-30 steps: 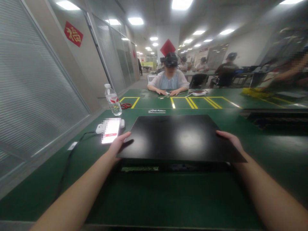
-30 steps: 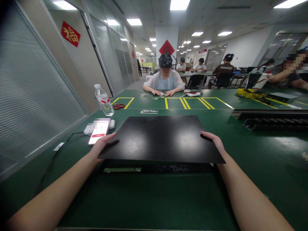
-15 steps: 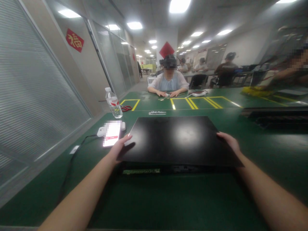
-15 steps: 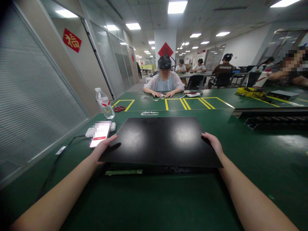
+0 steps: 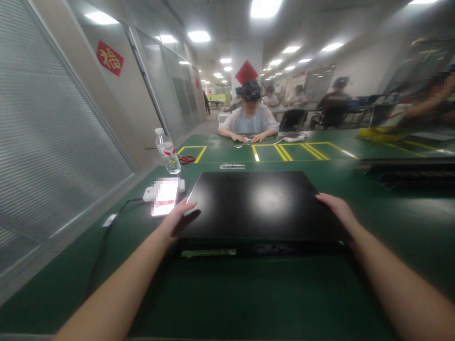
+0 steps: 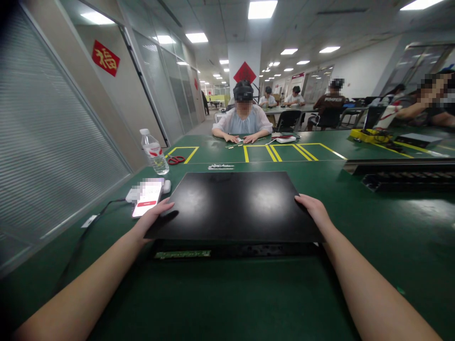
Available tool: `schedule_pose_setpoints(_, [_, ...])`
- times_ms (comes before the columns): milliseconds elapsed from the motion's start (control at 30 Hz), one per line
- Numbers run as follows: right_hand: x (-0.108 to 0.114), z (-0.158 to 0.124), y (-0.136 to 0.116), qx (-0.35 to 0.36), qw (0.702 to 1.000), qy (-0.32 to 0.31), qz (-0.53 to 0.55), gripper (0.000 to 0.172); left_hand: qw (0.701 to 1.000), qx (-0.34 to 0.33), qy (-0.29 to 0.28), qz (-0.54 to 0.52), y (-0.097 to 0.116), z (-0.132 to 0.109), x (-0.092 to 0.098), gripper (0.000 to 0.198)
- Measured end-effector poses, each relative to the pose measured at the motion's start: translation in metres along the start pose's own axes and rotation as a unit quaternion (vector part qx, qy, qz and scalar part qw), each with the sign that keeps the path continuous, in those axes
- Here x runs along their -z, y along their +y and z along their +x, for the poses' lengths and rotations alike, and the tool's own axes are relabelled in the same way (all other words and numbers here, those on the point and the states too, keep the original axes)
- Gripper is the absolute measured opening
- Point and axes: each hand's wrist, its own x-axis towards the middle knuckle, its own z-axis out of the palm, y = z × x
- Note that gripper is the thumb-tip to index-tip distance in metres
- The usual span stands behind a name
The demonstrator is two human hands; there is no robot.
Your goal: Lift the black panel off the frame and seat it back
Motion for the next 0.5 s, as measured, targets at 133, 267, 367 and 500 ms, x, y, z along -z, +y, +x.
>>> schedule_pose_setpoints(133, [-0.006,-0.027,-0.027,-0.053,0.996,-0.021,0.069,0.016,1.000,-0.013,-0.007,0.003,0.014,-0.011,-0.003,0.064])
schedule_pose_setpoints(267, [-0.006,-0.049,-0.047,-0.072,0.983,-0.032,0.165,0.017,0.999,-0.050,-0.004,0.013,0.028,-0.017,0.000,0.063])
schedule_pose_setpoints(367, [-0.001,-0.053,-0.050,-0.067,0.971,-0.102,0.204,0.026,0.997,-0.077,0.003,0.019,0.034,-0.017,0.004,0.071])
schedule_pose_setpoints(500, [0.003,-0.050,-0.049,-0.069,0.966,-0.108,0.223,0.045,0.992,-0.121,0.008,0.029,0.039,-0.015,0.007,0.078])
